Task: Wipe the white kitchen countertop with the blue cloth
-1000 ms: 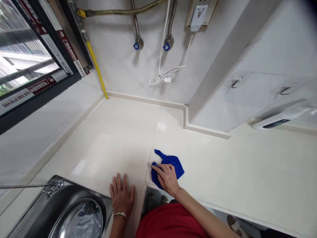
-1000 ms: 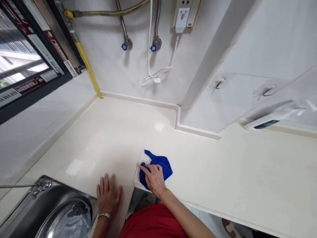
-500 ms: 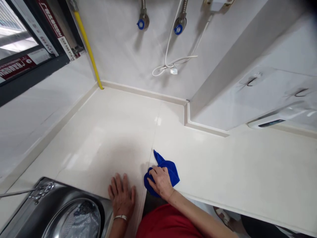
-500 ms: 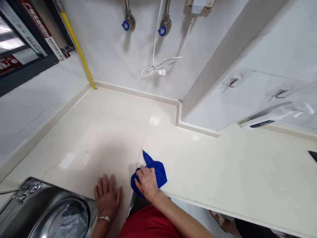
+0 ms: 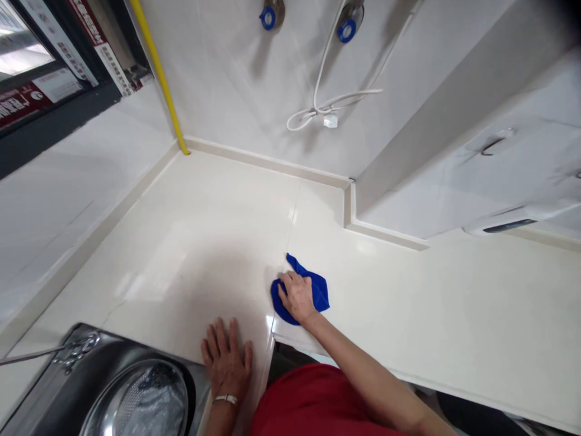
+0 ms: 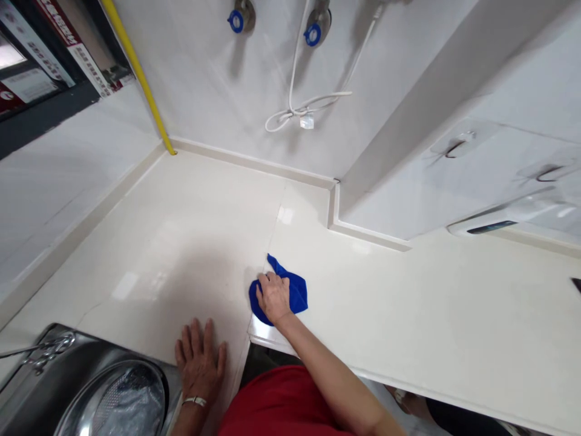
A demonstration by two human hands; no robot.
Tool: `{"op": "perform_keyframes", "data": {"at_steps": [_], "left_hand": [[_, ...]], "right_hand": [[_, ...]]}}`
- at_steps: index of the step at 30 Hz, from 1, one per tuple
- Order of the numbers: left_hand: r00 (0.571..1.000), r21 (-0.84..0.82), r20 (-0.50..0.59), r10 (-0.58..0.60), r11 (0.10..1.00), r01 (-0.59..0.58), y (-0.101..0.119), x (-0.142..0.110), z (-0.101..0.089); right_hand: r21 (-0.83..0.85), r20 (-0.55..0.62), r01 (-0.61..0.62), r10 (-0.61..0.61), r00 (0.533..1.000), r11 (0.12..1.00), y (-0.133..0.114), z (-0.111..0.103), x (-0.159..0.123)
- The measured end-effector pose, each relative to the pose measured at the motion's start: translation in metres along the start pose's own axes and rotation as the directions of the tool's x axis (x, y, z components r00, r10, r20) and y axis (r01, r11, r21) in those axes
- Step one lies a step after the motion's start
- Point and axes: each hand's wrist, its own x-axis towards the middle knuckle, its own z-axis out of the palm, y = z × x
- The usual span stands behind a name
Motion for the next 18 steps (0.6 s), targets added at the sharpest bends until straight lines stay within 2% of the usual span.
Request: {"op": "perform_keyframes", "data": {"at_steps": [3,6,8,12,15,18], "left_hand": [[1.0,-0.003,-0.01,0.009,1.0,-0.009,0.0,0.0,-0.001],[1.0,-0.014,-0.022,0.007,1.0,-0.007,0.0,0.0,0.0],[1.0,-0.023,-0.023,0.002,1.0,-0.003,0.0,0.0,0.001],[1.0,-0.047,-0.008,-0.011,0.999,0.01,0.001,0.0,0.002],[1.0,-0.065,0.015,-0.027,0.998,0.028,0.001,0.0,0.001],[0.998,-0.073,0.045,-0.043,0.996,0.046,0.001,0.0,0.001]], "right_hand": [[-0.008,0.008,-0.051,0.051,0.999,0.999,0.006,-0.003,0.025],[-0.022,0.001,-0.027,0.027,1.0,0.999,0.008,-0.005,0.027],[-0.033,-0.007,0.031,-0.031,0.999,0.999,0.006,-0.004,0.014],[-0.031,-0.012,0.161,-0.161,0.987,0.987,-0.006,0.001,-0.03],[-0.011,0.028,0.225,-0.224,0.974,0.974,-0.017,0.002,-0.059],[0.022,0.075,0.276,-0.277,0.958,0.961,-0.022,0.002,-0.073]]}}
